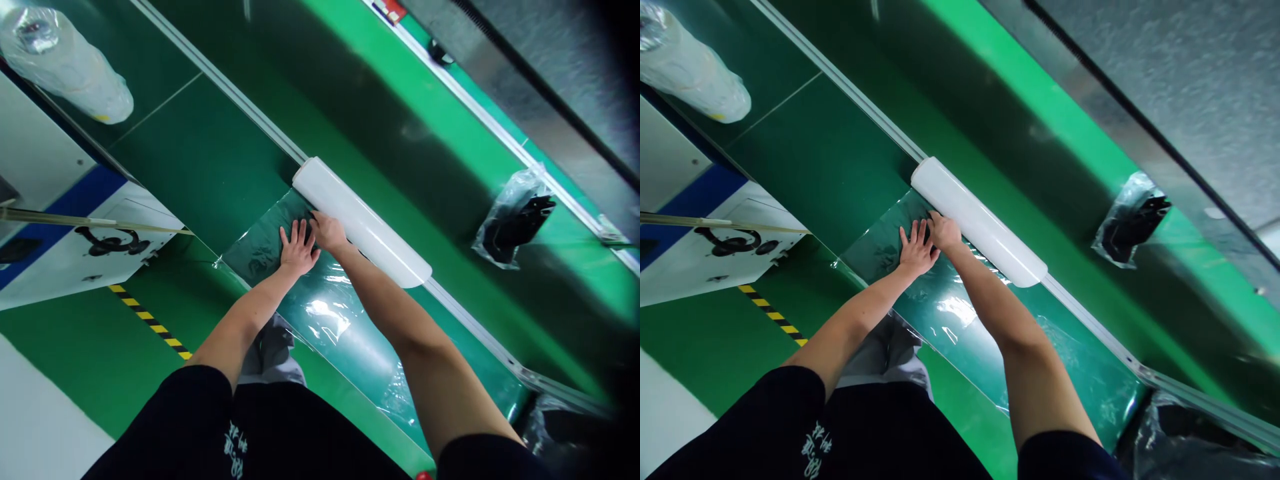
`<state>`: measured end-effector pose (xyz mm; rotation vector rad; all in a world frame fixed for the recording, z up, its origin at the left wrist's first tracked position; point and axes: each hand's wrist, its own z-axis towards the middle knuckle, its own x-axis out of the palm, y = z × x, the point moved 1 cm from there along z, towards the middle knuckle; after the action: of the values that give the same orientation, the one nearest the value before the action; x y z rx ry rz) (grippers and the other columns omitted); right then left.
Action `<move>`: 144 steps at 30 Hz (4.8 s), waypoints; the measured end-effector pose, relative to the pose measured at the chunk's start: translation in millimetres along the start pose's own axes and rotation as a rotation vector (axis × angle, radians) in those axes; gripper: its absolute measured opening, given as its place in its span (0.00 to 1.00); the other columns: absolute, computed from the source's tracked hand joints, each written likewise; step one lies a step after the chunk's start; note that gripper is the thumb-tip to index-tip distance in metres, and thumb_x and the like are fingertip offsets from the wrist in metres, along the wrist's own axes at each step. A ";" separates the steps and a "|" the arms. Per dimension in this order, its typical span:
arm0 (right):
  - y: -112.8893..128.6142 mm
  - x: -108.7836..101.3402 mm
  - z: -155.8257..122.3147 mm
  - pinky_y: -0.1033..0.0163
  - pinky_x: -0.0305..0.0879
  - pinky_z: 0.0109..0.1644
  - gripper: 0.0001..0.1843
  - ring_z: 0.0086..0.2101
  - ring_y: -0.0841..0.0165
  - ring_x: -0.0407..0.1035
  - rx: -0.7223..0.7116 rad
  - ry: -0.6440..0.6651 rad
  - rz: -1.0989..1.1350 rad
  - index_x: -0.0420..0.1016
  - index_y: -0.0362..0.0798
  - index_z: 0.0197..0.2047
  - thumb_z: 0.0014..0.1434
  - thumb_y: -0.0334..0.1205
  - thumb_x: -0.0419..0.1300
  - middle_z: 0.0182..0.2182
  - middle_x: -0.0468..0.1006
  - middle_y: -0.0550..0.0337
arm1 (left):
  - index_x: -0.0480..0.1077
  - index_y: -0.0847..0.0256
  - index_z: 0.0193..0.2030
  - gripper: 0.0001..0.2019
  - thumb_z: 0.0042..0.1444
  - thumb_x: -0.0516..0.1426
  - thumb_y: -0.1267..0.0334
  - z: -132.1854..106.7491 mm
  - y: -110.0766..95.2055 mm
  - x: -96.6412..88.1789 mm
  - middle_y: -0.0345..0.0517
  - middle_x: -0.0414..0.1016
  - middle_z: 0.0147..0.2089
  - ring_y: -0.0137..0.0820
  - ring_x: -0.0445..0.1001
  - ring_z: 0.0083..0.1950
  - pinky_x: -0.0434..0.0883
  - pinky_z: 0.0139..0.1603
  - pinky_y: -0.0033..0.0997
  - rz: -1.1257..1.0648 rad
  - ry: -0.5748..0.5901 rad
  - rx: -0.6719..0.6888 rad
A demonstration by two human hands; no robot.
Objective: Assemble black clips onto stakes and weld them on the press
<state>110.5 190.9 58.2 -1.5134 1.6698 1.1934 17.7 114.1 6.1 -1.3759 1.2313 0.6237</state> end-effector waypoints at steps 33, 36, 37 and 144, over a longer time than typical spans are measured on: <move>28.7 22.9 44.8 0.60 0.66 0.40 0.18 0.45 0.58 0.75 -0.039 0.000 -0.301 0.63 0.44 0.57 0.72 0.36 0.38 0.52 0.73 0.40 | 0.73 0.60 0.56 0.19 0.62 0.49 0.69 4.2 30.3 -10.1 0.54 0.67 0.65 0.43 0.56 0.72 0.53 0.72 0.54 -0.132 -0.042 0.042; 29.6 22.9 45.3 0.61 0.66 0.40 0.19 0.45 0.59 0.75 -0.029 -0.002 -0.324 0.63 0.45 0.58 0.71 0.35 0.38 0.51 0.74 0.40 | 0.78 0.59 0.49 0.17 0.62 0.50 0.69 26.6 55.6 -33.1 0.53 0.74 0.57 0.40 0.67 0.63 0.64 0.66 0.44 -0.151 -0.093 0.069; 29.9 22.9 45.5 0.61 0.66 0.40 0.19 0.45 0.59 0.75 -0.028 -0.003 -0.326 0.63 0.46 0.58 0.71 0.34 0.38 0.51 0.74 0.41 | 0.78 0.58 0.49 0.17 0.63 0.49 0.69 37.5 65.7 -41.8 0.52 0.74 0.57 0.39 0.67 0.62 0.65 0.65 0.43 -0.150 -0.120 0.077; -142.4 20.0 -143.0 0.53 0.71 0.40 0.23 0.43 0.55 0.76 0.147 0.256 -0.401 0.62 0.45 0.63 0.68 0.30 0.41 0.52 0.74 0.41 | 0.65 0.39 0.66 0.27 0.59 0.58 0.49 128.4 140.3 -102.0 0.31 0.28 0.79 0.54 0.22 0.77 0.35 0.74 0.59 0.054 0.254 0.100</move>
<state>265.7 60.8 69.4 -1.8539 1.4720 0.6753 -105.9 290.7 14.9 -1.3710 1.4858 0.4260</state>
